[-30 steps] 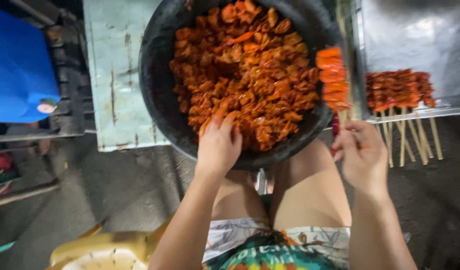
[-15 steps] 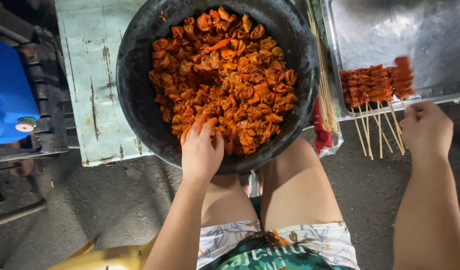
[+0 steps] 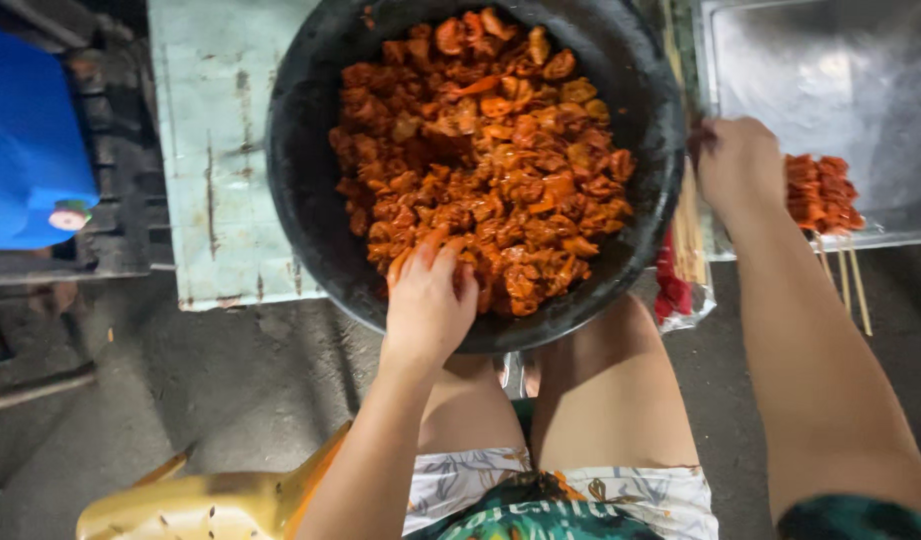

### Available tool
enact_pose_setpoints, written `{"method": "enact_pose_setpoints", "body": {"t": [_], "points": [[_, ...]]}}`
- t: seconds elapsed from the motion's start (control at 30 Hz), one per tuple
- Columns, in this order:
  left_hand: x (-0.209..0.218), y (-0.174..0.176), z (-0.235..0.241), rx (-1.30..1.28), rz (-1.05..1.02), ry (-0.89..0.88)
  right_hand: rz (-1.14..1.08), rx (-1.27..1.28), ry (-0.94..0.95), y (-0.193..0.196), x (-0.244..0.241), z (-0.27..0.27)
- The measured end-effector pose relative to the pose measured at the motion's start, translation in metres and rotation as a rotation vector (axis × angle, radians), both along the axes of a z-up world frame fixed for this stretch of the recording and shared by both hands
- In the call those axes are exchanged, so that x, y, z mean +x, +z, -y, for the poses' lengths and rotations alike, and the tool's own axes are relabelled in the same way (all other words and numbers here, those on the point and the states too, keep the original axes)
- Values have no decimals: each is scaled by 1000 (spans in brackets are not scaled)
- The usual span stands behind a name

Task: The person skewers several pieces of processed animal intestines onto wooden sticks by hand and places the finished skewers on a metal tray.

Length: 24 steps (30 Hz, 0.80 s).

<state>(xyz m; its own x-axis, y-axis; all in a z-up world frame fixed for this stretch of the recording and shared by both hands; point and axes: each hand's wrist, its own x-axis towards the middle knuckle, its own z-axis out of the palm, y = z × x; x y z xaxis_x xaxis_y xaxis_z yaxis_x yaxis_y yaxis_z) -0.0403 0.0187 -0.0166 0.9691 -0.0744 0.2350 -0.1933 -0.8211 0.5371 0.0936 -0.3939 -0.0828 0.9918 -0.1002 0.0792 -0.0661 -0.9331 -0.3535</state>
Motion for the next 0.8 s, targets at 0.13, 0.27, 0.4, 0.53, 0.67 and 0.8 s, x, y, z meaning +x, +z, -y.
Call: {"method": "enact_pose_setpoints", "body": {"t": [0.13,0.27,0.4,0.53,0.67,0.8], "points": [[1,2,1,-28,30,31,-217,-36,-185,-39,73,-13],[0,3,1,-39,39,25,-253,-1,-211,-63,92,6],[-3,5,-2,-108,45,28,-239,27,-183,-77,104,31],[-1,10,-4,-140,35,36,-116,-103,-74,-75,126,44],[0,14,-3,-153,-22,43,-24,10,-108,-43,134,42],[6,11,-5,-194,-105,26,165,204,-118,23,107,36]]}}
